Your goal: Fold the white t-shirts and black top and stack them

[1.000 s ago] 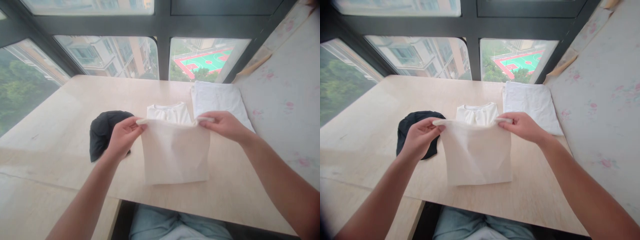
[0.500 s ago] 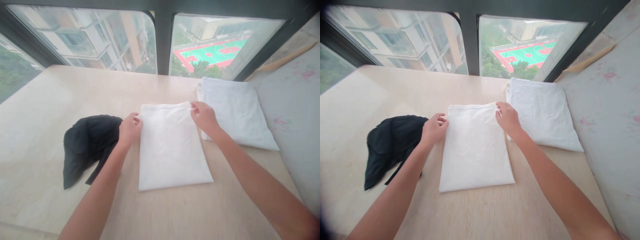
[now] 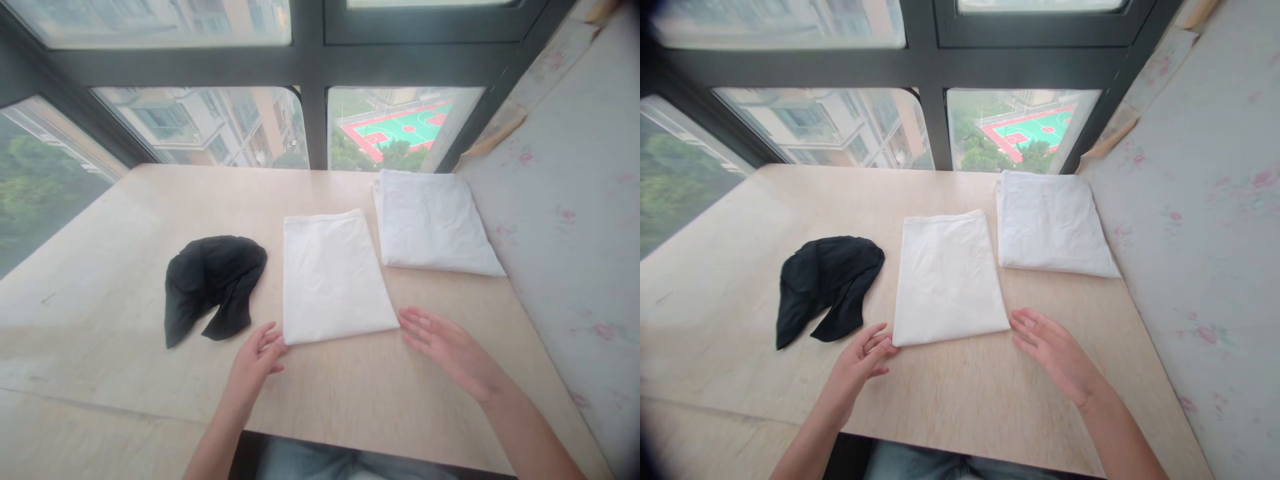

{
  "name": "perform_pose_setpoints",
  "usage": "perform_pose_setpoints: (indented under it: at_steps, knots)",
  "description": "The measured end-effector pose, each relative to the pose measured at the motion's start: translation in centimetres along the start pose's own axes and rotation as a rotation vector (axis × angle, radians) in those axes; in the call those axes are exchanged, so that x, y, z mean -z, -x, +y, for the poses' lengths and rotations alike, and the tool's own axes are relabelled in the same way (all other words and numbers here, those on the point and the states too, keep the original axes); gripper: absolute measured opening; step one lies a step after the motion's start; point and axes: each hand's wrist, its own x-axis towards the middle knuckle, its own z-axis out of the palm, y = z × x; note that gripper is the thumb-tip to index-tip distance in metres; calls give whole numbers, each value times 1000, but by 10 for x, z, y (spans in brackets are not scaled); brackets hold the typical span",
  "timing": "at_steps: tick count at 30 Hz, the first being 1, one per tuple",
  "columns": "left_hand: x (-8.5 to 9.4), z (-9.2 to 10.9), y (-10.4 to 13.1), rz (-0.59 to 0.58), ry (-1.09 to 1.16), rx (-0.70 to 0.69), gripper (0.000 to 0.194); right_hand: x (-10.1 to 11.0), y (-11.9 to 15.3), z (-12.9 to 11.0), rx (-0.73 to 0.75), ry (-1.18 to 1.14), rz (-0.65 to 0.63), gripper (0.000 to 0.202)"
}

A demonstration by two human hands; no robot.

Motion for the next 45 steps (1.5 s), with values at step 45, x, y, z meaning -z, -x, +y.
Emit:
perform_pose_setpoints:
  at_steps: [45]
  knots:
    - [-47,182,96,-245,594,-401,8,-60,74,-192,420,-162,89,22]
